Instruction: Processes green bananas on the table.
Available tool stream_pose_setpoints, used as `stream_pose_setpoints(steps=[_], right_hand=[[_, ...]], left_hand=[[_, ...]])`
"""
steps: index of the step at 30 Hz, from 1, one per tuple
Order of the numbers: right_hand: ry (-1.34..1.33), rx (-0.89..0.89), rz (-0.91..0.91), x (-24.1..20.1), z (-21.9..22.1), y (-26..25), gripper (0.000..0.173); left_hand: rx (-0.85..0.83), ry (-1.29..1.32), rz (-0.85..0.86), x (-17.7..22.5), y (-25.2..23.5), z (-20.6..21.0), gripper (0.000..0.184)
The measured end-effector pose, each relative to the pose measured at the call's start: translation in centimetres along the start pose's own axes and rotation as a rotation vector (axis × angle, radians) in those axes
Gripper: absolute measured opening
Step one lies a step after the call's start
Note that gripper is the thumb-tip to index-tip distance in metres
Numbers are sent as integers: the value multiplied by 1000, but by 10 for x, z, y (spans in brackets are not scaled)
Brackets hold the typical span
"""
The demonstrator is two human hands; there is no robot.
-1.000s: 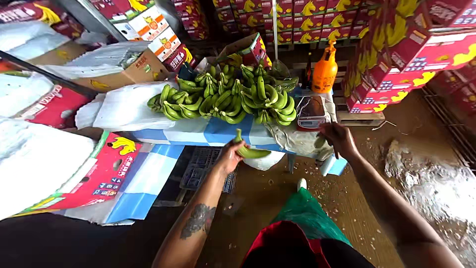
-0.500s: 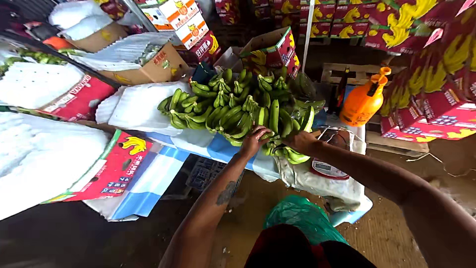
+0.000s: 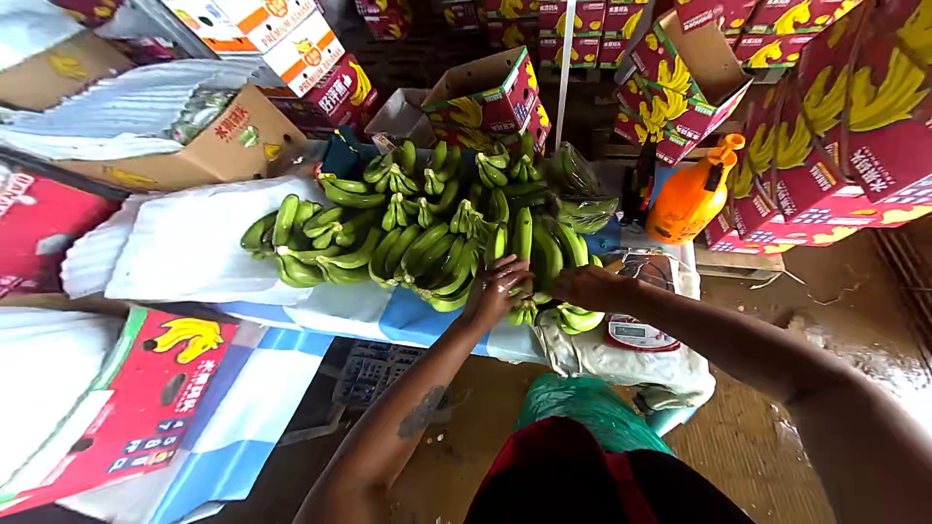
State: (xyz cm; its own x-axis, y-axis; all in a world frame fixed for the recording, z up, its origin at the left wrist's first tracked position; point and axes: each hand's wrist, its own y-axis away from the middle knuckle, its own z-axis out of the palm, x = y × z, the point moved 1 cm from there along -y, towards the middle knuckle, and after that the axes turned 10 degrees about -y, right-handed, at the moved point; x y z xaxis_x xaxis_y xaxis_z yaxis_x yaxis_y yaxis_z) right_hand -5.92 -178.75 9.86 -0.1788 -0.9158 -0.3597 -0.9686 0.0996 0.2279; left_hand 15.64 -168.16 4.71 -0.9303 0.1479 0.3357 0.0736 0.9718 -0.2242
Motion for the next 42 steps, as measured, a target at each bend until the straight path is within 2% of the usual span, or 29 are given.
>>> stream_pose_setpoints(steps=[2, 4, 7, 10, 12, 14, 17, 21, 23, 26, 28, 31, 33, 36, 42], right_hand=[[17, 18, -9, 2, 0, -3, 35], [30, 1, 13, -1, 0, -11, 37], [34, -86, 146, -20, -3, -28, 34], [22, -146, 300, -41, -6, -41, 23], [-13, -118, 303, -40, -12, -39, 22], [-93, 9, 288, -29, -20, -26, 24], [-379, 229, 316, 6, -38, 8, 29], [-718, 471, 367, 26, -44, 71, 21], [-659, 475, 400, 26, -43, 95, 20], [-417, 382, 510, 28, -31, 115, 24], [-265, 311, 591, 33, -12, 123, 27], [-133, 292, 654, 37, 33, 127, 18], [-123, 324, 605, 41, 64, 128, 15], [-168, 237, 552, 36, 91, 122, 19], [-149, 304, 386, 37, 104, 126, 23]], left_hand=[[169, 328, -53, -24, 17, -7, 30], [307, 670, -197, -35, 40, -24, 32], [467, 918, -381, -42, 78, -47, 35], [505, 890, -433, -44, 118, -63, 31], [508, 833, -460, -46, 144, -68, 31], [507, 807, -494, -52, 168, -70, 31], [509, 809, -516, -56, 196, -72, 31], [495, 812, -487, -57, 208, -81, 30], [485, 809, -481, -53, 205, -85, 29], [473, 791, -463, -43, 192, -89, 27], [461, 805, -447, -35, 180, -88, 26], [434, 836, -427, -24, 165, -83, 26], [409, 853, -422, -19, 157, -79, 26], [363, 843, -433, -9, 148, -74, 26], [298, 842, -443, 7, 136, -65, 28]])
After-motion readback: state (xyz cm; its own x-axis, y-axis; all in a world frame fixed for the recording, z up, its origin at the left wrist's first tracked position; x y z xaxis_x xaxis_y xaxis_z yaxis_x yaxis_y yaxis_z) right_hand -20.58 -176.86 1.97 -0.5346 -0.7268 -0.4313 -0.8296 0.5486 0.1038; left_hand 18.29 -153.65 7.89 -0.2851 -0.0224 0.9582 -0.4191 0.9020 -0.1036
